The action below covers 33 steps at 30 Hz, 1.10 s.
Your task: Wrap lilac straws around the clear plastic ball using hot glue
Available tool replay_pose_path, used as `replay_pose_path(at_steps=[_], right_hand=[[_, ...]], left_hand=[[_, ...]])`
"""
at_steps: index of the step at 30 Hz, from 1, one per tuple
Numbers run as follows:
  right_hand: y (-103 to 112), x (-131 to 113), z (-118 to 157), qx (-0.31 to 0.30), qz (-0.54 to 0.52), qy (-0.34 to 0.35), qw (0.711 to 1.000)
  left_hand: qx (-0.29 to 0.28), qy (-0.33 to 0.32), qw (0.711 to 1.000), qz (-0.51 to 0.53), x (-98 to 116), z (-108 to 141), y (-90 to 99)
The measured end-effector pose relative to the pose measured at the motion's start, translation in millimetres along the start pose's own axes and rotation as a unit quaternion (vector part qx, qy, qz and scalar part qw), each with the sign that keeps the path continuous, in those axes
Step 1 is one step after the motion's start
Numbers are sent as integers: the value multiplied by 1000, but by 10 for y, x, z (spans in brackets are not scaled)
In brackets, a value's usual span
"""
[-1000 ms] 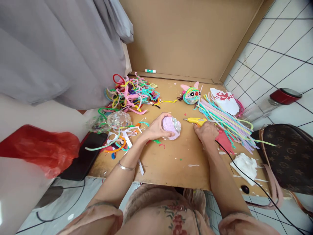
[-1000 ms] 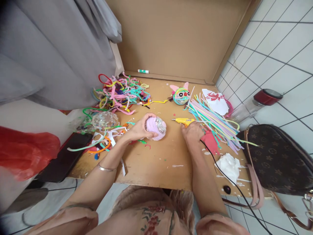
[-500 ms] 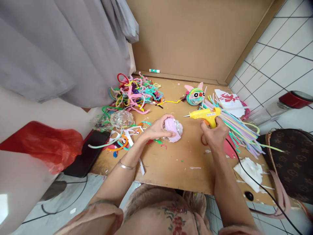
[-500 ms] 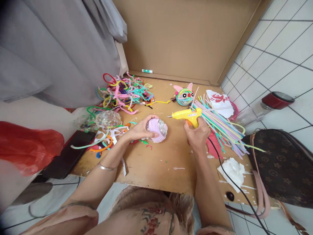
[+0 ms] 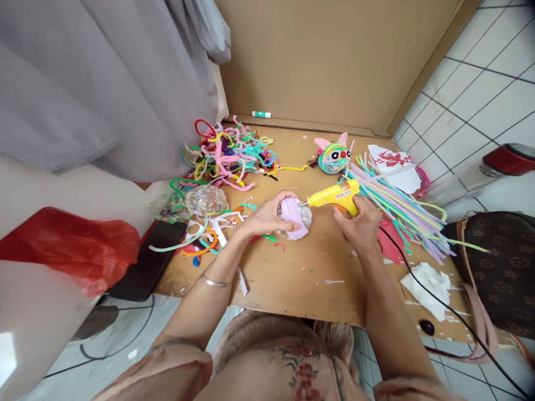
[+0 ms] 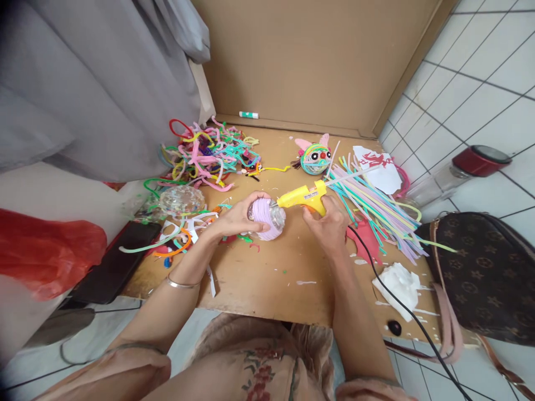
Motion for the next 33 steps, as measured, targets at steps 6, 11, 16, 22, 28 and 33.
replay_pose_path(at_steps=[6,11,16,22,28,33], right_hand=[[-25,7,10,-7,2,3,1000],[-13,-5,7,-8,-20,9,1000],[-1,7,-2,-10,-26,5,1000],[15,10,3,-3,-39,18,999],[46,-19,-7,9,-48,25,999],[79,-60,-8,28,-56,55,997]], left_hand=[[1,4,1000,-5,10,1,2],[0,9,1000,-7,31,4,11],[-4,5,1000,-5,31,2,1],[-7,7,1000,-1,8,2,1],[-6,12,1000,2,20,7,-6],[-12,15,1000,-7,2,10,-10]])
Point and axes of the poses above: each hand's wrist, its own z-axis away from the middle knuckle, its own y-axis out of the back of the hand, x = y × z, the point moved 10 cm from there along -z, towards the middle knuckle, and after that the axes turned 1 degree about x, right-handed, at the moved point
